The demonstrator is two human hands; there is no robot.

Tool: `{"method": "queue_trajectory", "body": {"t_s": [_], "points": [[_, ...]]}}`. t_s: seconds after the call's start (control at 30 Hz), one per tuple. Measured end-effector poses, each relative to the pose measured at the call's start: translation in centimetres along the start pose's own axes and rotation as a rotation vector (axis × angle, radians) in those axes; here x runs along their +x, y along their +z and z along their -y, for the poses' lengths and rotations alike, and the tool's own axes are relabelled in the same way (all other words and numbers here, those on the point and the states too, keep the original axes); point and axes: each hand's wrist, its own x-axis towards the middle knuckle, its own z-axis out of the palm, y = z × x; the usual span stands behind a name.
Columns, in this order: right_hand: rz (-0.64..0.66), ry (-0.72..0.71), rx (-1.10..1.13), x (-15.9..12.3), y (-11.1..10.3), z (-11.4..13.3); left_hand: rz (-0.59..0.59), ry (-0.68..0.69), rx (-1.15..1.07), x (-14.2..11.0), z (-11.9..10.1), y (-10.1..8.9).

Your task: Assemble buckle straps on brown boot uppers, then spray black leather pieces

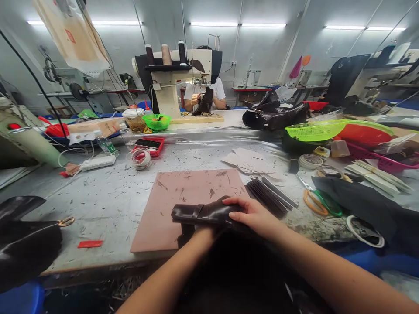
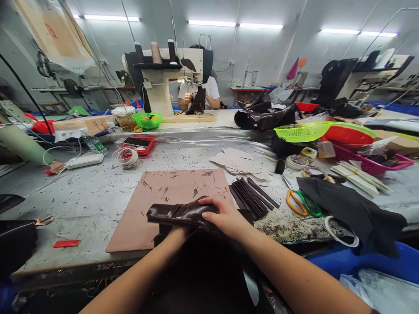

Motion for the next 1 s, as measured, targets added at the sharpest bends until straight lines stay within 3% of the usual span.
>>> {"method": "queue_trajectory", "body": {"t_s": [0.13, 0.2, 0.3, 0.4, 0.5, 0.63, 0.7, 0.77, 0.8, 0.83, 0.9, 1.0], "points": [[-0.031, 0.119, 0.069, 0.3, 0.1, -0.4, -0.106, -0.262, -0.405, -4.5, 0.9, -2.5], [-0.026, 0.135, 0.078, 0.4, -0.1, -0.2, -0.143, -0.366, -0.417, -6.6, 1.9, -3.3], [-0.001, 0.128, 0.050, 0.5, -0.1, -0.1, -0.237, -0.382, -0.324, -8.6, 3.7, -4.3], [0.049, 0.087, 0.013, 0.0, 0.1, 0.2, -0.273, -0.385, -0.402, -8.5, 4.4, -6.4], [0.056, -0.052, -0.049, -1.6, -0.3, 1.7, -0.202, -0.169, -0.210, -6.9, 1.8, -10.5], [-0.069, -0.446, -0.430, -5.4, -1.8, 5.0, -0.172, 0.542, 0.359, -4.2, -7.6, -15.7], [-0.297, -0.728, -0.667, -7.0, -2.6, 6.7, -0.075, 0.802, 0.637, -3.2, -12.7, -16.3], [-0.531, -0.969, -0.857, -7.9, -3.0, 7.7, 0.147, 0.932, 0.868, -2.2, -16.2, -15.3], [-0.564, -1.057, -0.948, -7.9, -3.0, 8.0, 0.274, 0.958, 0.960, -1.8, -17.0, -14.3], [-0.503, -1.122, -1.045, -7.8, -2.8, 8.1, 0.382, 0.978, 1.023, -1.4, -17.3, -13.3], [-0.228, -1.200, -1.227, -7.2, -2.3, 7.7, 0.530, 1.014, 1.100, -0.6, -16.2, -11.6], [0.029, -1.238, -1.332, -6.2, -1.3, 6.5, 0.590, 1.020, 1.158, 0.3, -13.5, -10.9]]}}
